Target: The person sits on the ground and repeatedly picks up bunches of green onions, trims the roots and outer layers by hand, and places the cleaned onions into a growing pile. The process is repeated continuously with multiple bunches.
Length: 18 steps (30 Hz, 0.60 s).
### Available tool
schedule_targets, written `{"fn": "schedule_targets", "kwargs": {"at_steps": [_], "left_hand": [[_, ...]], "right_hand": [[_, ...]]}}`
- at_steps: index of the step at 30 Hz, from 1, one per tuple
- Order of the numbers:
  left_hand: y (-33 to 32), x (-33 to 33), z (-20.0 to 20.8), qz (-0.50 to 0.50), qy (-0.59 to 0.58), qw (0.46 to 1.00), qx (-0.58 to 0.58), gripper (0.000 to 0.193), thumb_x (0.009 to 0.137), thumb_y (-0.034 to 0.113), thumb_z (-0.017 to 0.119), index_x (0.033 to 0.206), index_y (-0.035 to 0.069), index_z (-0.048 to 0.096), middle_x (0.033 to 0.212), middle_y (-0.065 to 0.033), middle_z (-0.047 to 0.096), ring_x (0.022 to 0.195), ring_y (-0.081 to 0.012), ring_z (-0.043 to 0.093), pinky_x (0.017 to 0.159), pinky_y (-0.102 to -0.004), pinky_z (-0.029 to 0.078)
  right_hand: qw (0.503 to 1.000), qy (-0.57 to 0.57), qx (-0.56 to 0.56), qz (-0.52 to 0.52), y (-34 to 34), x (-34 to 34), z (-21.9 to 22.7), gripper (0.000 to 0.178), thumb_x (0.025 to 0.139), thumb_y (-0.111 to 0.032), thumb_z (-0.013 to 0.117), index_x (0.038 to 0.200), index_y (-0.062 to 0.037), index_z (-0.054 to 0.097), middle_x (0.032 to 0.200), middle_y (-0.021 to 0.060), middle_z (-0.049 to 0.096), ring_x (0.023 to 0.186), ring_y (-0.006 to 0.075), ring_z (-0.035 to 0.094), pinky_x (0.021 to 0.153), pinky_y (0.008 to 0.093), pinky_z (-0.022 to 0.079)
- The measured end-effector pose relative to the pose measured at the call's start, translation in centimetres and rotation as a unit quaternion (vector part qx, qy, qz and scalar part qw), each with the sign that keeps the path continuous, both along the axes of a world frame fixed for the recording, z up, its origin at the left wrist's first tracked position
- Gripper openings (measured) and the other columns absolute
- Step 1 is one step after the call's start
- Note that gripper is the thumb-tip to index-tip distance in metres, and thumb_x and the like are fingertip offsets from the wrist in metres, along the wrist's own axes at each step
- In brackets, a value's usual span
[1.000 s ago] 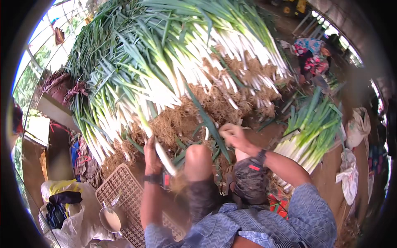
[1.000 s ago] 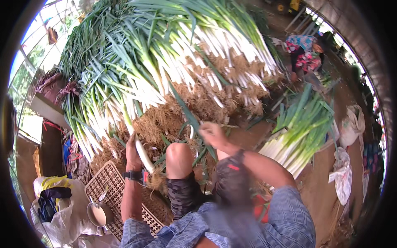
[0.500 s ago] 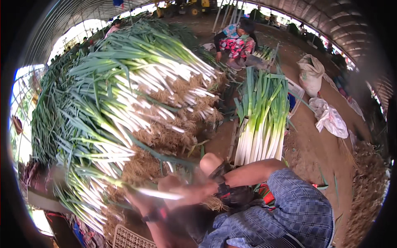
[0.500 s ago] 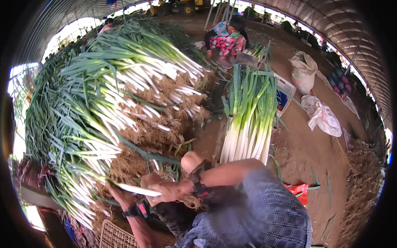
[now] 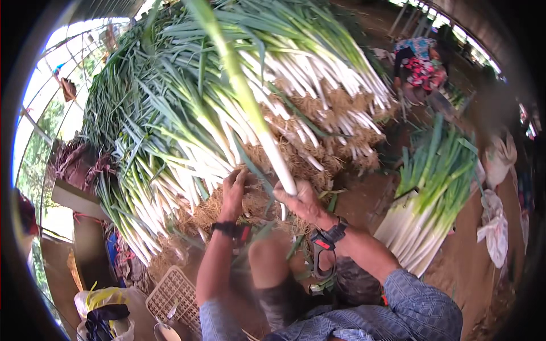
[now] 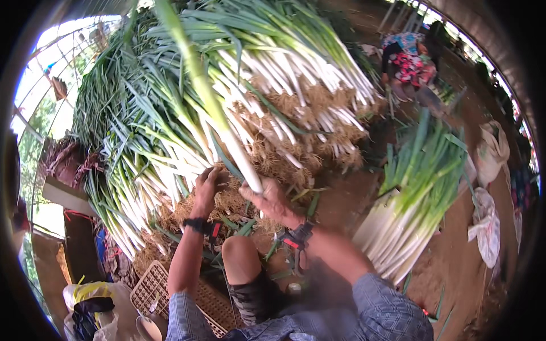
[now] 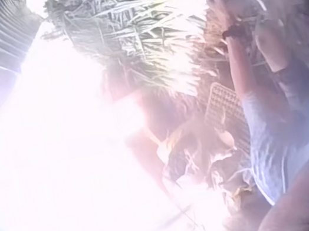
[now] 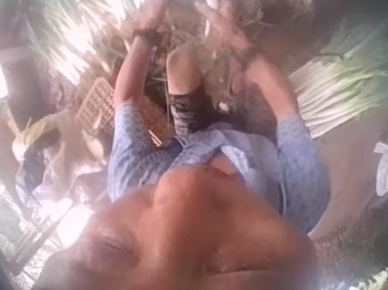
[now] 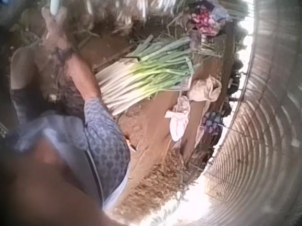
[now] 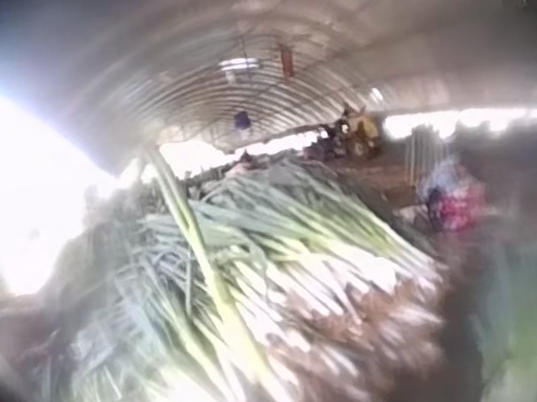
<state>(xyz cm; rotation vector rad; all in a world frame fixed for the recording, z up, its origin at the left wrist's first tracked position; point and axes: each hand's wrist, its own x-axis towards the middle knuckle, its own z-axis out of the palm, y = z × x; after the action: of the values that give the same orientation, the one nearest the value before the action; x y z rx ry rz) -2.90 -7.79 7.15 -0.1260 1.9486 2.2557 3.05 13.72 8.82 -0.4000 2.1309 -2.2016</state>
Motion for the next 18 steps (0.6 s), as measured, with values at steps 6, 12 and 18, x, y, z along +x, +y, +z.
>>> {"fn": "schedule_targets", "kwargs": {"at_steps": [6, 12, 18], "left_hand": [[1.3, -13.6, -6.8, 0.068, 0.036, 0.995, -0.067, 0.047, 0.099, 0.023, 0.065, 0.13, -0.011, 0.054, 0.114, -0.0197, 0.068, 0.093, -0.0244, 0.069, 0.069, -0.0346, 0.06], [-0.6, -23.2, -12.1, 0.187, 0.034, 0.903, -0.385, 0.048, 0.087, 0.034, 0.077, 0.103, -0.01, 0.064, 0.076, -0.0193, 0.069, 0.073, -0.0282, 0.069, 0.064, -0.0394, 0.055], [6.8, -22.8, -8.3, 0.238, 0.004, 0.864, -0.444, 0.06, 0.079, 0.024, 0.073, 0.122, -0.01, 0.049, 0.132, -0.0298, 0.046, 0.121, -0.0466, 0.053, 0.102, -0.0526, 0.047]], "right_hand": [[0.966, -0.222, -0.122, -0.049, 1.5, -6.6, -2.6, 0.026, 0.092, -0.024, 0.074, 0.104, -0.0031, 0.065, 0.067, -0.0024, 0.059, 0.053, 0.0066, 0.057, 0.042, 0.0219, 0.045], [0.96, -0.253, -0.115, -0.023, 2.4, -7.1, -2.6, 0.02, 0.091, -0.02, 0.073, 0.102, -0.0052, 0.064, 0.073, 0.0005, 0.062, 0.055, 0.007, 0.057, 0.042, 0.0225, 0.046], [0.953, -0.264, -0.145, -0.045, 4.8, -5.9, -2.3, 0.021, 0.092, -0.017, 0.073, 0.106, -0.0051, 0.063, 0.07, -0.0015, 0.058, 0.053, 0.0056, 0.053, 0.044, 0.0225, 0.044]]}}
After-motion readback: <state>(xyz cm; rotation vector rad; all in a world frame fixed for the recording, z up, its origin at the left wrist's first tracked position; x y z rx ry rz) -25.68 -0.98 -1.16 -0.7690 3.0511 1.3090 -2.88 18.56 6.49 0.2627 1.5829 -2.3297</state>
